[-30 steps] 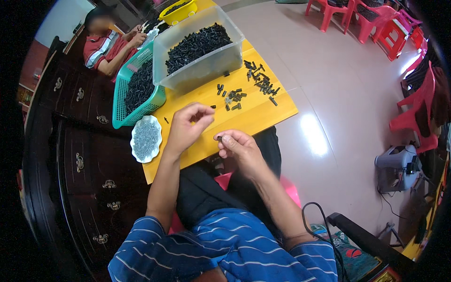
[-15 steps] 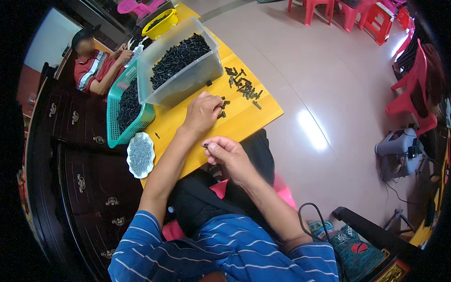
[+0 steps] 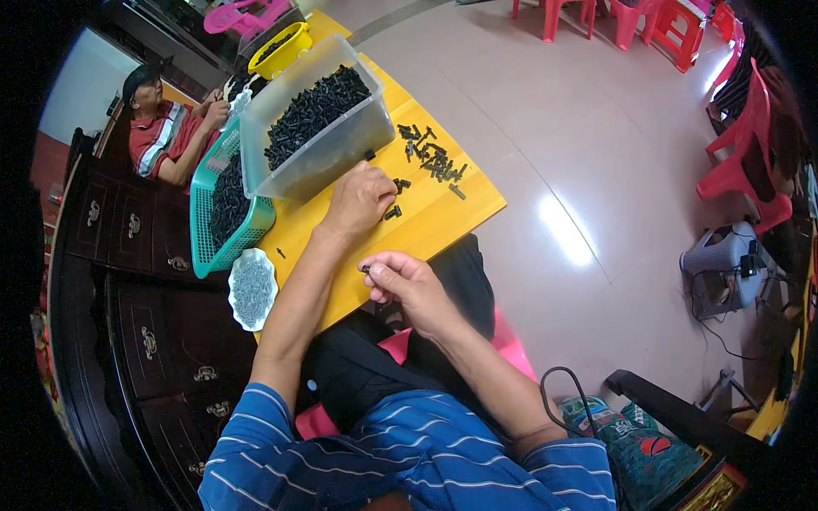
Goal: The person picks up small black metal components and screws from the table, fits them together by hand, and then places the assembled units back into a container.
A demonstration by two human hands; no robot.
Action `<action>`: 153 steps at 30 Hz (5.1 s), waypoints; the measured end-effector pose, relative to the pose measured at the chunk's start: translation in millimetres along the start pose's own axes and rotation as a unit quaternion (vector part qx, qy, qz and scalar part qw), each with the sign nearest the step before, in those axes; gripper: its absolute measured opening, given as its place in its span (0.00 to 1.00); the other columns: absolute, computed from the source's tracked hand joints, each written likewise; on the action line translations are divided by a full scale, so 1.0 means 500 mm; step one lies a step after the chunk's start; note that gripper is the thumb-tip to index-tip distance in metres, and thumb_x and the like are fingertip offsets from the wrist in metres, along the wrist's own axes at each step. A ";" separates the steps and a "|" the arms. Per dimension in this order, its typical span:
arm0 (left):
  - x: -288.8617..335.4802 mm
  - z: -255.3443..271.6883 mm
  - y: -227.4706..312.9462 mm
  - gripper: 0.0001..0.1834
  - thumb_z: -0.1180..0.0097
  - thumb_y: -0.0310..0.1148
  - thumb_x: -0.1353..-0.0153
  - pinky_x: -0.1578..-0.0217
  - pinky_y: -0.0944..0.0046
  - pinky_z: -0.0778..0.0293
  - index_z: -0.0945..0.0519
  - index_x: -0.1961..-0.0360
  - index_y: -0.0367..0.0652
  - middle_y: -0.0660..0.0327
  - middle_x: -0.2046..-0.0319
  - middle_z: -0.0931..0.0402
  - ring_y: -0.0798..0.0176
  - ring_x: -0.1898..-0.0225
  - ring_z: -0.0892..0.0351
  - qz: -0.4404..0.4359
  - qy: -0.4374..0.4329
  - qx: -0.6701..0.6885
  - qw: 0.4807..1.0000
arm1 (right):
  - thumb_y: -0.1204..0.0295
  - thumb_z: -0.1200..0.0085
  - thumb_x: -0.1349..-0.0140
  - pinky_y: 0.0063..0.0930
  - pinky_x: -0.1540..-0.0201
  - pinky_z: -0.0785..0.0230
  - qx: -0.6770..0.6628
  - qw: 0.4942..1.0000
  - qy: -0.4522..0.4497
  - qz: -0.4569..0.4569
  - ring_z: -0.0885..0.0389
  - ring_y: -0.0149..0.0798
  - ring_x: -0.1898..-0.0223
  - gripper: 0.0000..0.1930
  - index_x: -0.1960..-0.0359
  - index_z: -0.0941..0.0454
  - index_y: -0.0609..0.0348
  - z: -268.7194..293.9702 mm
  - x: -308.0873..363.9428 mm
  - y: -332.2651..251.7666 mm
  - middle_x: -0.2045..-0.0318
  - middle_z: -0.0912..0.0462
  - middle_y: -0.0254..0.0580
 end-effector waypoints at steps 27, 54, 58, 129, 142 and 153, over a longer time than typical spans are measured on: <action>0.148 0.133 -0.003 0.04 0.38 0.21 0.40 0.62 0.73 0.25 0.20 0.63 0.35 0.66 0.69 0.20 0.75 0.66 0.21 0.248 0.110 0.380 0.884 | 0.68 0.45 0.29 0.18 0.61 0.28 0.012 0.998 0.059 -0.001 0.23 0.24 0.68 0.11 0.52 0.20 0.60 0.014 0.002 -0.007 0.65 0.19 0.32; 0.265 0.185 0.105 0.08 0.33 0.17 0.48 0.62 0.67 0.21 0.15 0.66 0.36 0.57 0.69 0.15 0.63 0.66 0.15 0.194 0.142 0.377 0.894 | 0.70 0.41 0.32 0.18 0.59 0.28 0.144 0.987 0.037 0.055 0.21 0.24 0.66 0.08 0.55 0.20 0.59 -0.004 0.000 0.005 0.65 0.16 0.32; 0.250 0.211 0.128 0.08 0.33 0.17 0.50 0.65 0.65 0.22 0.16 0.68 0.37 0.55 0.70 0.16 0.58 0.68 0.15 0.116 0.141 0.278 0.943 | 0.70 0.41 0.32 0.18 0.60 0.27 0.155 0.986 0.035 0.056 0.21 0.24 0.66 0.08 0.56 0.20 0.60 0.002 -0.001 0.005 0.66 0.16 0.33; 0.235 0.202 0.168 0.16 0.30 0.25 0.54 0.67 0.62 0.21 0.18 0.62 0.39 0.56 0.67 0.17 0.56 0.68 0.17 0.030 0.157 0.172 0.972 | 0.61 0.47 0.29 0.32 0.46 0.27 -0.109 0.988 -0.061 -0.088 0.18 0.32 0.52 0.14 0.53 0.19 0.58 -0.012 -0.001 0.057 0.56 0.16 0.37; 0.260 0.198 0.159 0.17 0.33 0.24 0.56 0.68 0.60 0.22 0.18 0.61 0.41 0.57 0.70 0.19 0.55 0.72 0.18 0.073 0.179 0.202 0.960 | 0.59 0.47 0.29 0.34 0.45 0.28 -0.044 0.991 -0.089 -0.086 0.19 0.33 0.52 0.17 0.52 0.20 0.62 -0.037 -0.002 0.059 0.56 0.16 0.39; 0.299 0.206 0.122 0.11 0.35 0.27 0.43 0.66 0.64 0.22 0.15 0.58 0.39 0.56 0.70 0.17 0.58 0.70 0.16 0.121 0.065 0.326 0.935 | 0.60 0.49 0.27 0.19 0.60 0.29 0.204 0.976 -0.043 -0.058 0.22 0.24 0.66 0.16 0.60 0.19 0.61 -0.018 0.005 0.075 0.68 0.17 0.31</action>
Point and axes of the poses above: each hand's wrist, its own x-axis away from the middle knuckle, its own z-axis out of the back of the hand, y = z × x, the point moved 8 cm from there along -x, towards the middle knuckle
